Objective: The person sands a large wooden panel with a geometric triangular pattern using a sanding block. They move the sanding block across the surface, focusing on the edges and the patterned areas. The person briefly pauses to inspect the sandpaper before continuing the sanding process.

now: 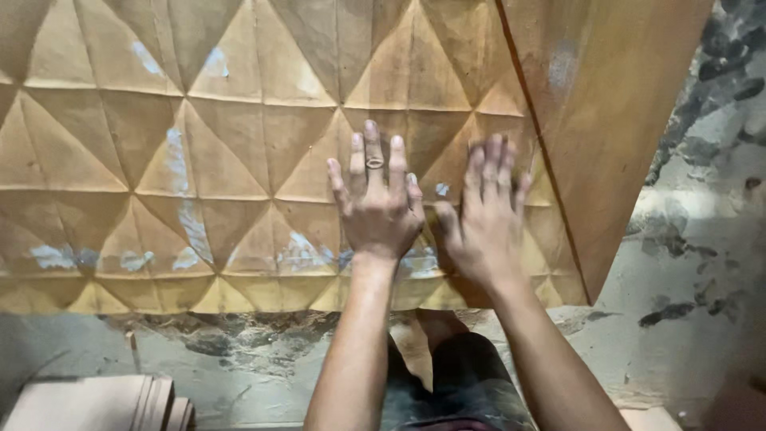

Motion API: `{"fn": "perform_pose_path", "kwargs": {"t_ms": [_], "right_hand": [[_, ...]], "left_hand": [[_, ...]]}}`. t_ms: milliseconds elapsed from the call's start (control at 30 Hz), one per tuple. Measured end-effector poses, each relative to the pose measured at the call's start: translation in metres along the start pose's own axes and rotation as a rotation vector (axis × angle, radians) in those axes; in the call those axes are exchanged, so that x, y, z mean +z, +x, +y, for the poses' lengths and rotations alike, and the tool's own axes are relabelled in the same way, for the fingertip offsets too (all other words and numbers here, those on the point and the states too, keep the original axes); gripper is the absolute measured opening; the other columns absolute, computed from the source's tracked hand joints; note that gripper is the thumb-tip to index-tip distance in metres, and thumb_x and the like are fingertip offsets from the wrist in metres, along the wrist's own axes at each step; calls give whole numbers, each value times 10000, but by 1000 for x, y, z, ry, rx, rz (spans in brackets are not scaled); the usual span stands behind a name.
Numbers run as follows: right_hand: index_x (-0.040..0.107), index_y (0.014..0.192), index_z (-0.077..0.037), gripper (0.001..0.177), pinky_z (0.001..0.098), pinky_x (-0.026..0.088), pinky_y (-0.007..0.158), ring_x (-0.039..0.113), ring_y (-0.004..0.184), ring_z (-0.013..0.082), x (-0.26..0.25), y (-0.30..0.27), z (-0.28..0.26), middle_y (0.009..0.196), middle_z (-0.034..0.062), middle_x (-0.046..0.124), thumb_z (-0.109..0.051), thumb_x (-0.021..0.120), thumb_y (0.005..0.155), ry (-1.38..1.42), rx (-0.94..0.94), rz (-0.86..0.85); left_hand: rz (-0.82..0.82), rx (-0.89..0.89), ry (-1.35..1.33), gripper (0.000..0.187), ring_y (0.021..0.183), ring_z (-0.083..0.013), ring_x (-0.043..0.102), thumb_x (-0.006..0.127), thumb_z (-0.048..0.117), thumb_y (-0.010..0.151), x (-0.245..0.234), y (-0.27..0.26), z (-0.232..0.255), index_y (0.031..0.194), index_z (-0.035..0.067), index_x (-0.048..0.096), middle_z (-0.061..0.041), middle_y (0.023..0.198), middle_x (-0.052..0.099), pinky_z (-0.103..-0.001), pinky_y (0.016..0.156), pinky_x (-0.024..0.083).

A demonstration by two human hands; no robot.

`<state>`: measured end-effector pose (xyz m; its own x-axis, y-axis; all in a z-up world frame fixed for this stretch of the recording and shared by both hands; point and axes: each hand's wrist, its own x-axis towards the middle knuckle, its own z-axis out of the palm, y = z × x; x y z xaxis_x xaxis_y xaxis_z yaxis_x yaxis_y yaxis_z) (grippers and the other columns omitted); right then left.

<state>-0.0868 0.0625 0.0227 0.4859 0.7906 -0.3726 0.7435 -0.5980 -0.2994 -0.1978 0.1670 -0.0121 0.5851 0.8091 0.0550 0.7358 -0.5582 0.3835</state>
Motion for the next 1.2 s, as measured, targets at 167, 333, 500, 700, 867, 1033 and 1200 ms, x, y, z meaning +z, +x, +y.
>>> {"fn": "perform_pose_path", "kwargs": {"t_ms": [167,333,500,700,867,1033,1200], "right_hand": [[159,1596,45,868,642,3,1223,8,1577,421,-5,-22,-4,1692,266,50,-518,426,992,-197,-32,-23],[146,1614,89,835,670,16,1245,9,1601,436,3,-8,-15,1713,286,49,-436,411,1020,-62,66,42],[178,1590,100,870,691,41,1207,17,1566,457,5,-9,-33,1680,303,69,-468,490,1010,-92,103,103],[196,1617,77,837,685,77,1241,52,1597,446,-3,2,-26,1712,279,98,-434,476,1016,-30,108,107],[232,1605,22,767,678,85,1270,98,1615,447,-5,14,-23,1718,260,114,-471,432,1052,-83,128,117],[217,1607,47,858,694,68,1207,91,1583,432,-11,-11,-32,1702,248,111,-518,436,1000,-5,118,95],[210,1594,73,841,690,67,1219,55,1586,443,-7,14,-23,1697,276,97,-485,439,1008,-21,127,109]], "left_hand": [[23,12,17,524,1486,-334,445,626,245,951,-3,10,-3,1460,129,580,-174,1629,414,-626,1249,239],[-16,16,-6,561,1479,-341,448,637,254,940,-3,5,-4,1477,114,560,-185,1623,426,-630,1232,244],[0,29,53,520,1475,-340,451,633,254,967,-7,11,-2,1462,113,568,-181,1617,432,-634,1226,246],[-27,38,36,506,1478,-348,445,632,252,977,-8,7,-2,1457,105,574,-192,1625,423,-634,1235,251],[-27,60,39,514,1467,-362,441,633,241,955,-3,12,1,1442,86,582,-209,1611,418,-653,1215,253],[-30,40,37,522,1483,-370,440,643,237,951,-5,9,2,1445,89,563,-217,1620,413,-655,1228,250],[-44,46,15,566,1479,-379,420,653,240,930,0,9,0,1464,89,539,-222,1620,400,-664,1218,230]]}}
